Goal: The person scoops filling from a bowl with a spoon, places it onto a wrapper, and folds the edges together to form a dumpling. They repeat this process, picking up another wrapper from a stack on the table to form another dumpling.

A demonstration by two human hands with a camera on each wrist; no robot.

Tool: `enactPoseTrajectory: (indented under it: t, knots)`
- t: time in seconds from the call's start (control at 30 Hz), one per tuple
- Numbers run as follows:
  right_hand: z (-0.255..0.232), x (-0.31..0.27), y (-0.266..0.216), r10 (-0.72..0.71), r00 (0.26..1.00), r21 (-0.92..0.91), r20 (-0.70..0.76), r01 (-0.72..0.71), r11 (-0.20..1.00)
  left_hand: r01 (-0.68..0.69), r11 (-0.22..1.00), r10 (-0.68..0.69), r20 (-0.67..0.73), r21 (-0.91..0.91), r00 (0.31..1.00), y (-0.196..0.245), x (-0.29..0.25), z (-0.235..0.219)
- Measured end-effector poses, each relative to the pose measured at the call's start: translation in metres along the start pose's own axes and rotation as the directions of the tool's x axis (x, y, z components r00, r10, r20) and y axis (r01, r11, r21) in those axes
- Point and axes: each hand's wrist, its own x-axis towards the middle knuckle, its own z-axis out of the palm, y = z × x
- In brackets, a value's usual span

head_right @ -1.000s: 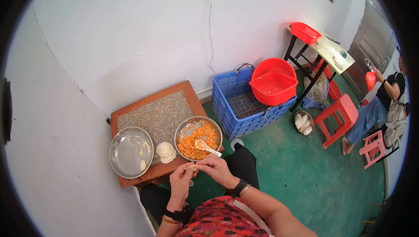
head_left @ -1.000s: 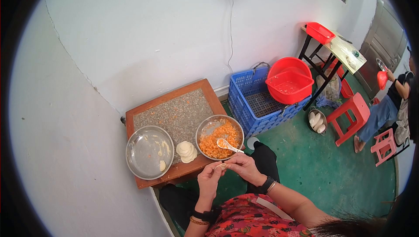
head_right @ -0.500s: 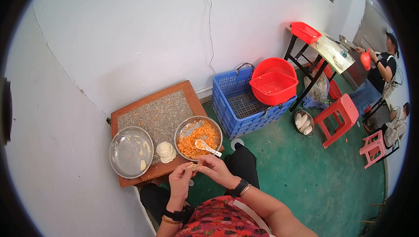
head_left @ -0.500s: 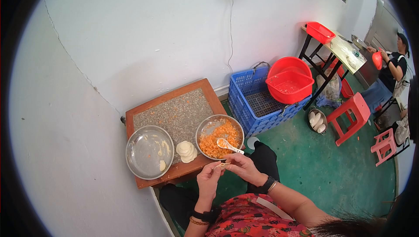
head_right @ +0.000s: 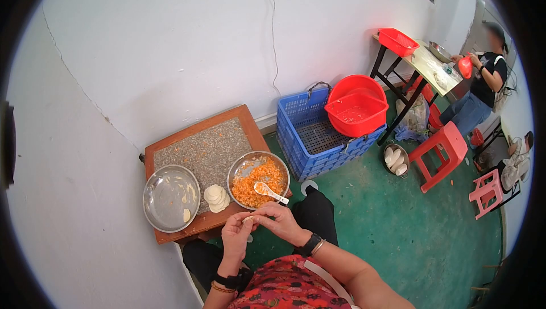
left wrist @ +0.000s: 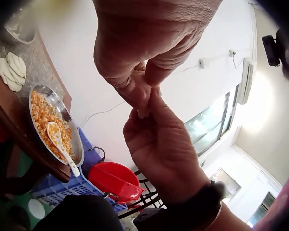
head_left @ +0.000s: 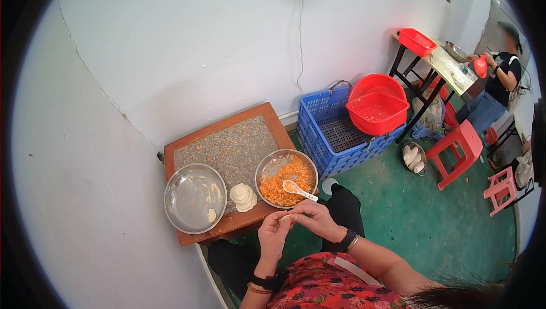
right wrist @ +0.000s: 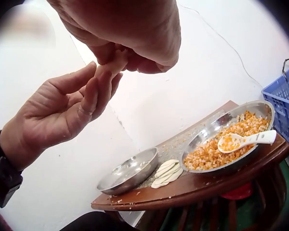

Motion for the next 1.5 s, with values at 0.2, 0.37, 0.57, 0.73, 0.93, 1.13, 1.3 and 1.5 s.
enactPoseTrajectory:
  t: [0.2,0.37,0.57,0.73,0.93,1.13,1.3,1.5]
  knots:
    - [0.001,-0.004,0.006,-0.047,0.998,-0.027,-0.040,0.046,0.999,-0.016,0.998,0.013,0.048,0.067,0.999,0.000,0.000,-0.002]
    - [0.000,-0.001,0.007,-0.092,0.996,-0.119,-0.009,0.090,0.989,-0.036,0.997,0.036,0.009,0.067,0.999,-0.001,0.000,-0.002]
    - [-0.001,0.002,0.000,-0.052,0.998,-0.110,0.028,0.055,0.992,-0.029,0.998,0.029,0.004,0.059,1.000,-0.003,0.002,-0.006]
    - [0.001,0.000,0.010,0.045,0.999,0.074,-0.006,-0.044,0.996,-0.015,1.000,0.016,-0.040,0.015,0.999,0.007,-0.001,0.002]
    - [0.000,-0.001,0.008,0.021,0.998,0.043,-0.056,-0.019,0.999,-0.150,0.960,0.170,-0.066,0.235,0.983,-0.003,0.000,-0.007]
    - [0.004,-0.002,0.010,0.008,0.998,0.061,-0.057,-0.004,0.998,-0.206,0.923,0.244,-0.079,0.324,0.967,-0.003,-0.001,-0.008]
    - [0.005,-0.003,0.009,-0.011,0.999,0.047,-0.039,0.013,0.999,-0.235,0.882,0.286,-0.070,0.408,0.956,-0.003,-0.001,-0.010]
    - [0.006,-0.004,0.007,-0.010,0.999,0.063,-0.053,0.013,0.998,-0.244,0.937,0.266,-0.058,0.249,0.962,0.001,-0.005,-0.001]
